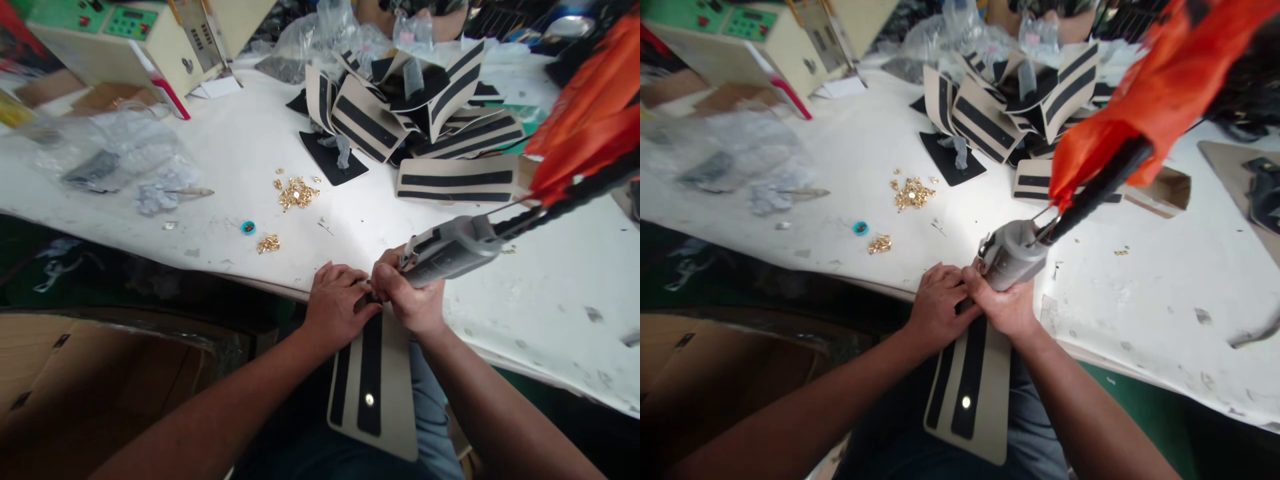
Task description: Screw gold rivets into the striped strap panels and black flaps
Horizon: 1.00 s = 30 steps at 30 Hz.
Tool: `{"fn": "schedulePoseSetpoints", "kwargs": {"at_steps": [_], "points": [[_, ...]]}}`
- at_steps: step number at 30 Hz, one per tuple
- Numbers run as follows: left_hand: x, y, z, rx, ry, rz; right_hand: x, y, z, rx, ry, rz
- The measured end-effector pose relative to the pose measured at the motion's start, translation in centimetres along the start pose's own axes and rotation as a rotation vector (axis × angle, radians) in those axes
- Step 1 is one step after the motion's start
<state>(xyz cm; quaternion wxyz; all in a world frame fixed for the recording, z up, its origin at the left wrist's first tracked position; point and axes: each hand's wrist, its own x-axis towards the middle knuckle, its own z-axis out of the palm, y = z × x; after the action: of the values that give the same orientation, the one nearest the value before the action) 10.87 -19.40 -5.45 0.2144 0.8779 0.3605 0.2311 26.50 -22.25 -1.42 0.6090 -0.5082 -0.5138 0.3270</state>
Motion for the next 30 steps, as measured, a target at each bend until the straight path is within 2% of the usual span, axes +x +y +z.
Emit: {"fn": "schedulePoseSetpoints", "kwargs": {"at_steps": [6, 9, 12, 16, 21, 23, 25, 28, 29, 30], "points": [[-0.1, 0.5, -0.4, 0.029, 0.020, 0.007, -0.8, 0.1, 0.2, 0.127, 0.130, 0.066], [0.0, 0.6, -0.4, 0.035, 0.033, 0.012, -1.2, -0.5, -0.4, 0.219, 0.219, 0.088], [0.2, 0.7, -0.3, 0.029, 0.046, -0.001, -2.1, -1.7, -2.2, 0.259, 0.369, 0.068], [0.4, 0.9, -0.4, 0.019, 0.032, -0.011, -4.2, -2.6, -5.6, 0.136, 0.515, 0.143], [0.6, 1.1, -0.7, 0.021, 0.016, 0.019, -7.5, -2.3, -8.9, -0.045, 0.503, 0.336], [0.6, 1.1, -0.7, 0.016, 0.009, 0.029, -8.8, -2.7, -9.6, -0.173, 0.474, 0.355], [0.6, 1.1, -0.7, 0.006, 0.004, 0.034, -10.2, -3.4, -10.0, -0.347, 0.512, 0.255], [0.6, 1.0, -0.8, -0.020, 0.002, 0.030, -13.0, -4.0, -10.0, -0.652, 0.710, -0.100], [0.6, 1.0, -0.8, -0.033, 0.002, 0.025, -14.1, -3.9, -9.7, -0.747, 0.714, -0.214], [0.6, 1.1, -0.8, -0.049, 0.001, 0.019, -15.1, -3.6, -9.3, -0.823, 0.650, -0.301]]}}
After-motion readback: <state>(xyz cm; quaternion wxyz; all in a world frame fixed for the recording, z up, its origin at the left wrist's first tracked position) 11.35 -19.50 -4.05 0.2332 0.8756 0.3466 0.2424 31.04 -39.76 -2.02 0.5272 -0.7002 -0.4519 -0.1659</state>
